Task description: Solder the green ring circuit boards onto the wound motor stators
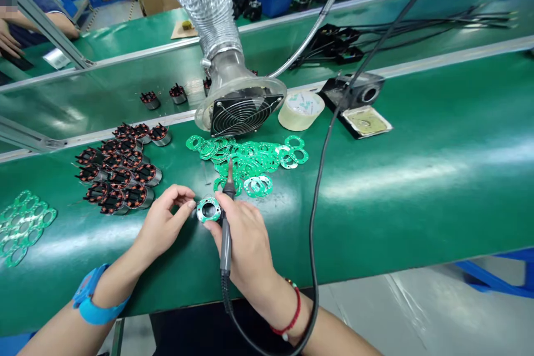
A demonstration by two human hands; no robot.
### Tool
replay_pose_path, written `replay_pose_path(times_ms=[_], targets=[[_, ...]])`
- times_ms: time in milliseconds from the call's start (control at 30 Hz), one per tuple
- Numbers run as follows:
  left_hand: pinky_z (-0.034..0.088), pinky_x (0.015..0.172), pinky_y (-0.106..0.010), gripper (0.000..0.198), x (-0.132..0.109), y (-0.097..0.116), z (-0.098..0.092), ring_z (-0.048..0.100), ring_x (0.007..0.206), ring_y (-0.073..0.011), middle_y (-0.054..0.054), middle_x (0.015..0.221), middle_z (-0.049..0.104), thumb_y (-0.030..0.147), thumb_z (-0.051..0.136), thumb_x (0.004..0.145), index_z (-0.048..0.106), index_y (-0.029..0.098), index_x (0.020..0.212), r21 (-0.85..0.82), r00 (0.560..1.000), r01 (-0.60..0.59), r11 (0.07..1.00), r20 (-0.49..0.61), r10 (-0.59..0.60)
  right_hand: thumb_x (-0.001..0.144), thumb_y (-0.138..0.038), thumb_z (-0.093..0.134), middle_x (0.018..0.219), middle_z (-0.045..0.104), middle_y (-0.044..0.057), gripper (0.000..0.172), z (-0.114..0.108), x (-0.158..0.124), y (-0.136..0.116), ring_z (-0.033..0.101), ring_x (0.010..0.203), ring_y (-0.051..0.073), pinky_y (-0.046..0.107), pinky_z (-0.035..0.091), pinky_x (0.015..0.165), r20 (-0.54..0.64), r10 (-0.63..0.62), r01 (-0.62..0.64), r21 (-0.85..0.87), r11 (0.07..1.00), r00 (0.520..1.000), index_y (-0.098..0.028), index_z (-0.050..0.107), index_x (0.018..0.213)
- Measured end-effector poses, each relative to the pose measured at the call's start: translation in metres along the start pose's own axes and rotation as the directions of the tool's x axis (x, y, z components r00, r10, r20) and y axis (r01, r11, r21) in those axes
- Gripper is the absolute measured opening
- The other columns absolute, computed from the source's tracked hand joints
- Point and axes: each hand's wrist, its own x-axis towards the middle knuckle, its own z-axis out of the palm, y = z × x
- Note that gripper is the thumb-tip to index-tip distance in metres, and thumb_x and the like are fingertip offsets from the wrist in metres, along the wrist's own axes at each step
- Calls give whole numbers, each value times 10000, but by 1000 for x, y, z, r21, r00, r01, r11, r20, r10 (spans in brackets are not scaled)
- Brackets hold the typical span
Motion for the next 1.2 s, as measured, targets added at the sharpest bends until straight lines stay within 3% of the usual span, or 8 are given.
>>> replay_pose_path(times_ms=[133,300,433,667,800,967,1067,1200], targets=[[428,767,-280,163,-7,6,3,559,828,-162,-28,843,592,199,424,910,580,187,865,83,996,-83,993,20,81,914,-230,515,1119,670,103,387,1,-2,-4,643,996,239,458,455,945,9,-39,40,-89,995,999,-185,443,1292],[408,971,-364,348,-20,9,11,533,1084,-198,-80,1162,567,155,487,854,474,187,1201,8,999,23,1000,34,-23,923,-224,489,1153,655,108,370,5,-1,-6,621,1036,246,454,465,931,-14,-8,6,-95,995,1000,-162,449,1286],[323,1074,-424,505,-25,7,18,415,1240,-222,-100,1313,459,136,505,842,366,206,1323,28,996,-40,999,79,38,928,-207,472,1175,640,103,375,6,1,-3,603,1056,232,442,456,944,-4,-12,12,-67,998,1000,-171,424,1298],[341,1048,-448,516,-17,6,22,415,1187,-241,-101,1228,457,117,524,823,369,214,1305,19,993,-80,997,85,78,933,-193,454,1200,626,99,365,7,0,-1,585,1091,223,436,426,970,19,-9,9,-24,1000,1000,-181,416,1296],[361,1025,-429,433,-10,4,18,427,1146,-236,-87,1157,470,125,540,825,450,218,1239,39,982,-145,989,128,139,929,-190,459,1182,630,100,364,7,0,-1,582,1086,220,420,428,957,29,-8,8,-3,1000,1000,-171,421,1290],[348,1041,-398,421,-6,-2,14,409,1185,-224,-78,1228,471,197,562,857,433,236,1256,37,955,-241,970,185,231,929,-202,465,1185,625,94,373,7,0,-1,578,1079,216,417,417,966,33,-7,6,13,1000,999,-178,414,1298],[338,1055,-415,555,-12,-2,13,400,1220,-224,-91,1296,437,206,557,858,305,238,1351,70,976,-184,980,128,174,927,-216,466,1159,634,96,356,7,1,-1,588,1041,220,411,448,921,10,40,-40,16,999,999,-177,435,1280],[335,1036,-472,424,-24,4,13,428,1199,-249,-90,1257,491,202,535,856,407,226,1259,243,992,-125,962,27,122,927,-229,474,1156,631,101,351,8,2,1,584,1051,224,415,454,918,-25,67,-67,-1,998,997,-172,443,1272]])
